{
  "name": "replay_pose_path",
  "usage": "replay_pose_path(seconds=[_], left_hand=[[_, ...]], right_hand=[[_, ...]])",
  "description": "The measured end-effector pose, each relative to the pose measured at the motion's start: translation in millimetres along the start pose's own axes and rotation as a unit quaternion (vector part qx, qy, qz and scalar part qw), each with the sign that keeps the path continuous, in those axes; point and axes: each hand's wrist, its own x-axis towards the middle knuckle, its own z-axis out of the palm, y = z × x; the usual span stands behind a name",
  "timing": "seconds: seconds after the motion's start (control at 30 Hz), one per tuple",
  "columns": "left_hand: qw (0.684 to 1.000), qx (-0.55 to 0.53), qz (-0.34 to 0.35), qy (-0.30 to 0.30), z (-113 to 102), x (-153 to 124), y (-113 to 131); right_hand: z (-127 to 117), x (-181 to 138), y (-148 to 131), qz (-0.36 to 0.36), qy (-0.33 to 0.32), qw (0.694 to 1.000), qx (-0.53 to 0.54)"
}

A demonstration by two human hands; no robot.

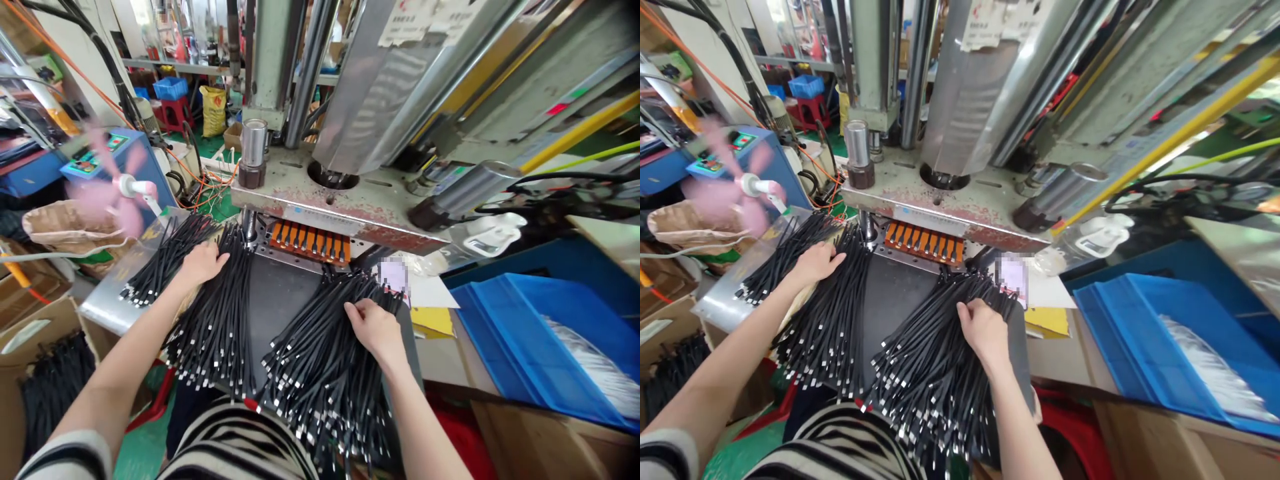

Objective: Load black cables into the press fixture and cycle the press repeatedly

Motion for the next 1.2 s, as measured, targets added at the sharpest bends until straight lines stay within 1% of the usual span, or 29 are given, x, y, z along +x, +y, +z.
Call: replay_pose_path(seconds=[0.07,0.1,0.2,0.27,0.3,0.33,0.4,0.47,0.5,0.53,0.6,0.67,0.77,0.9,1.07,1.2], left_hand=[[0.998,-0.03,-0.016,-0.044,5,17,-1],[0.998,-0.041,-0.017,-0.046,6,22,-3],[0.997,-0.073,-0.012,-0.019,6,20,-13],[0.995,-0.096,-0.005,0.011,2,15,-19],[0.994,-0.103,-0.002,0.026,-1,12,-20],[0.993,-0.114,0.005,0.042,-5,9,-19],[0.982,-0.172,0.041,0.068,-17,3,-10],[0.955,-0.265,0.108,0.078,-36,-6,8],[0.937,-0.309,0.147,0.076,-47,-11,19],[0.919,-0.342,0.182,0.072,-59,-17,31],[0.895,-0.371,0.239,0.061,-83,-32,55],[0.876,-0.387,0.284,0.052,-103,-44,74],[0.854,-0.404,0.326,0.038,-121,-53,92],[0.841,-0.418,0.345,0.013,-130,-50,105],[0.811,-0.489,0.318,-0.045,-131,-43,118],[0.797,-0.536,0.274,-0.057,-125,-40,128]], right_hand=[[7,-3,4,0.028,0.032,0.992,0.115],[8,-4,6,0.035,0.045,0.982,0.178],[2,-8,6,0.054,0.09,0.936,0.336],[-10,-11,-2,0.051,0.121,0.91,0.393],[-18,-13,-10,0.038,0.126,0.904,0.406],[-27,-16,-19,0.015,0.117,0.903,0.413],[-47,-22,-42,-0.058,0.056,0.909,0.408],[-66,-32,-68,-0.15,-0.022,0.912,0.382],[-74,-36,-80,-0.195,-0.049,0.908,0.367],[-80,-40,-92,-0.235,-0.061,0.902,0.357],[-90,-46,-111,-0.293,-0.048,0.886,0.357],[-94,-48,-124,-0.329,-0.009,0.867,0.375],[-96,-46,-134,-0.36,0.042,0.843,0.398],[-95,-39,-141,-0.374,0.074,0.825,0.418],[-92,-33,-148,-0.376,0.083,0.818,0.427],[-84,-30,-152,-0.375,0.075,0.81,0.445]])
